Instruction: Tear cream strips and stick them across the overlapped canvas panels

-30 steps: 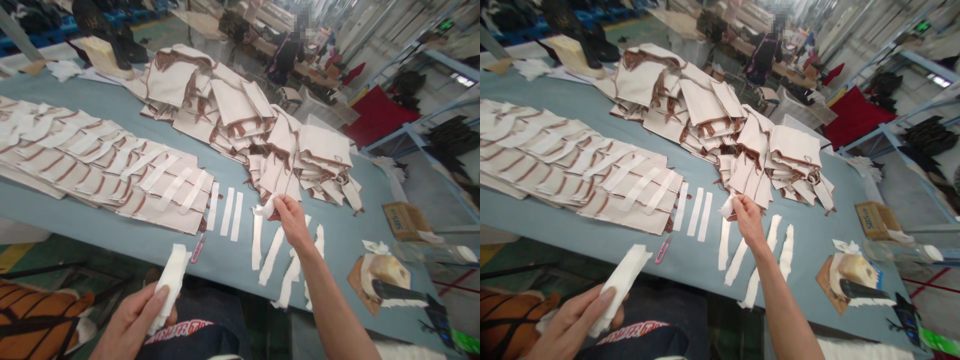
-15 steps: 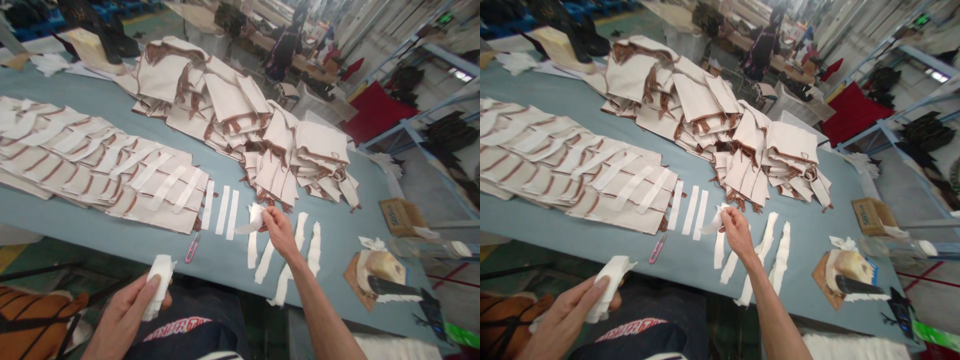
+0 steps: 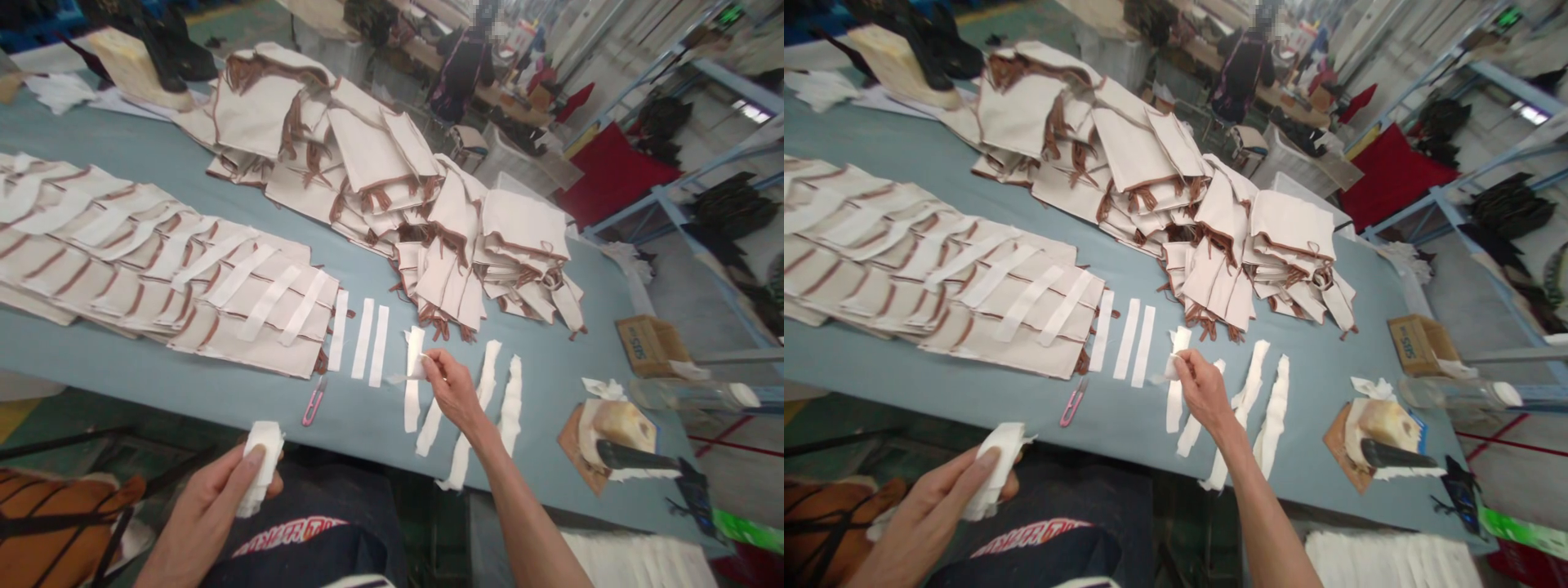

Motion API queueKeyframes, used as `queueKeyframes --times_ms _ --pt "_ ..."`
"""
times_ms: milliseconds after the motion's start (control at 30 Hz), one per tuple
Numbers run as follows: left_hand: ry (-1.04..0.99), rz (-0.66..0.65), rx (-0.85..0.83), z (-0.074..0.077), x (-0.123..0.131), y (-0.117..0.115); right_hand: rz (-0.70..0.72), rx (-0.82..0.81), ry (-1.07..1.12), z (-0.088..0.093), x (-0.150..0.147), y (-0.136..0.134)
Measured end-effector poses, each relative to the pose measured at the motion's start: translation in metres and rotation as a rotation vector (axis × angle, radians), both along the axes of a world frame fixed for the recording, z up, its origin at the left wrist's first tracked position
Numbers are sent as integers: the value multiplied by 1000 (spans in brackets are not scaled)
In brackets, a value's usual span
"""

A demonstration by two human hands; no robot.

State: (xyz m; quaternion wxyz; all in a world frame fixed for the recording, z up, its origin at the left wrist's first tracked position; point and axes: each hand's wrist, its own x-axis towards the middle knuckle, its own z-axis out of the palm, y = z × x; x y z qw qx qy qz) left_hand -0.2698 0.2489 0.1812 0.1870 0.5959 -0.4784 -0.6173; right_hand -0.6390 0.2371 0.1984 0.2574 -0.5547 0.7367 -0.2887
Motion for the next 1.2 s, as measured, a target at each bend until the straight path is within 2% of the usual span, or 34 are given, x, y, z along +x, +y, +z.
queueKeyframes --times_ms 133,333,467,600,700,867,1000,1067,1200 --pt "-5 35 -20 7 -1 0 -20 -18 4 -5 -1 10" --pt "29 -28 2 2 2 -2 -46 -41 6 -8 1 20" --pt "44 12 11 9 0 -2 -31 -14 -1 -18 12 37" --pt "51 -3 16 15 2 -2 -15 30 12 -35 28 60" --pt "49 -19 7 12 9 -3 -4 52 40 -52 43 77" --pt "69 -120 -15 5 26 -6 -30 62 112 -95 71 99" --pt "82 -79 0 9 38 -7 -19 46 176 -125 89 112" --pt "116 -70 19 10 44 -8 3 25 190 -132 95 117" --pt "211 -22 80 6 55 -9 47 -19 151 -134 102 127"
